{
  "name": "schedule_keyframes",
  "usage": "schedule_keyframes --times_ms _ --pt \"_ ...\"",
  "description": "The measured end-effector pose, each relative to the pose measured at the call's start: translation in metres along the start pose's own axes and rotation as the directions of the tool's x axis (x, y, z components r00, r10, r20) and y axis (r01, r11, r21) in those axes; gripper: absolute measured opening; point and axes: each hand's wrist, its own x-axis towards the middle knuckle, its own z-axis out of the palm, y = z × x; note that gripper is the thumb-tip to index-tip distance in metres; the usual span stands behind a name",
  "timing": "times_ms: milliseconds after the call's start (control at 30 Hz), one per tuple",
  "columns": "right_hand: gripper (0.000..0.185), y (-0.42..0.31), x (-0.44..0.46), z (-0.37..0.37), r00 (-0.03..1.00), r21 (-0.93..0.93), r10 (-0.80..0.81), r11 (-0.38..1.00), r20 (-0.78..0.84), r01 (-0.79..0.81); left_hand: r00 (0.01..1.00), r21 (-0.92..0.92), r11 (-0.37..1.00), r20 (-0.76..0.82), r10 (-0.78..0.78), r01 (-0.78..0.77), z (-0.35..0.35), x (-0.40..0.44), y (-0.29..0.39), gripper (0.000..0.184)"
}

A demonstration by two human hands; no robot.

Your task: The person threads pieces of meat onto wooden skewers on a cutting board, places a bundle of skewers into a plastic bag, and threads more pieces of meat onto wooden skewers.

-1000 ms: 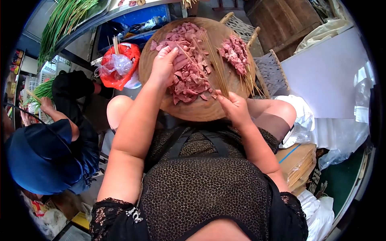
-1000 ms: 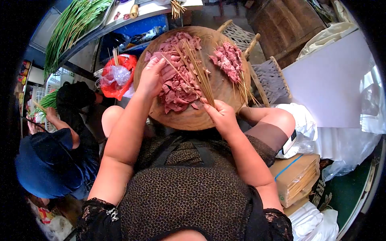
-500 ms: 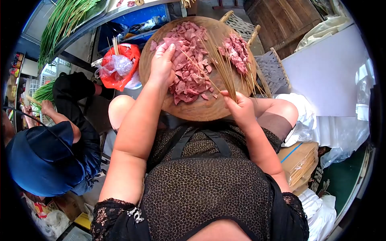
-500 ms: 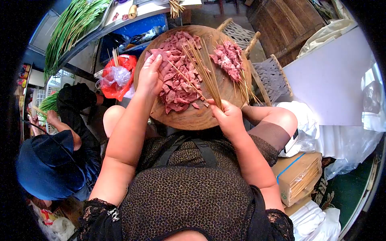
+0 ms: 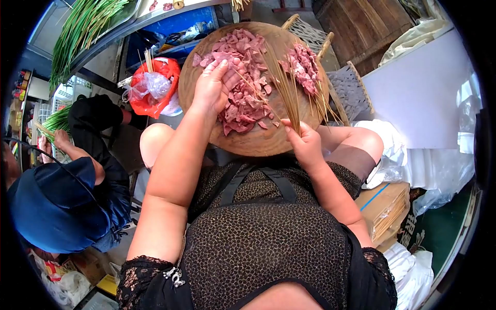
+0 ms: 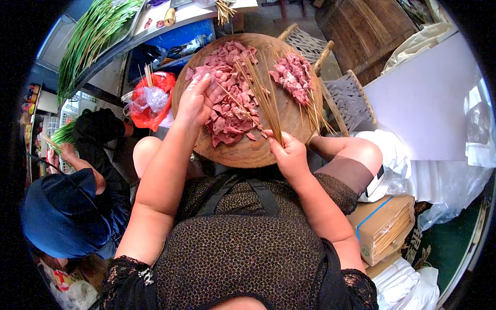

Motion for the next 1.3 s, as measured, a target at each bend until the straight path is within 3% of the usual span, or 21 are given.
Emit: schedule_keyframes --times_ms 167,367,533,633,733,1067,1300 --pt "0.021 0.011 0.000 0.006 0.997 0.006 -0.073 0.997 -0.031 0.074 1.000 -0.029 0.999 0.004 -0.020 0.020 0.005 -0.002 -0.002 0.016" --pt "0.021 0.010 0.001 0.008 0.996 0.028 -0.081 0.996 -0.027 0.082 0.999 0.077 0.997 0.024 0.031 -0.033 0.010 -0.005 -0.010 0.014" --pt "0.022 0.008 0.000 0.005 1.000 0.025 -0.003 1.000 0.004 0.003 0.995 0.158 0.987 0.099 -0.021 0.005 0.011 -0.006 -0.010 0.017" --pt "0.021 0.008 -0.002 0.003 0.999 0.067 0.034 0.997 0.018 -0.035 0.989 0.028 0.998 0.139 -0.055 0.052 0.011 -0.005 0.000 0.022" --pt "0.021 0.006 -0.003 0.002 0.997 0.088 0.080 0.993 0.019 -0.081 0.975 0.080 0.993 0.196 -0.106 0.092 0.006 -0.001 0.004 0.026" --pt "0.021 0.007 0.000 -0.004 0.998 0.057 0.058 0.997 0.009 -0.059 0.980 0.104 0.986 0.140 -0.141 0.127 0.008 -0.005 0.002 0.025" --pt "0.020 0.002 0.004 -0.009 0.999 0.056 0.036 0.998 0.002 -0.036 0.950 0.153 0.968 0.212 -0.230 0.200 0.010 -0.009 0.002 0.024"
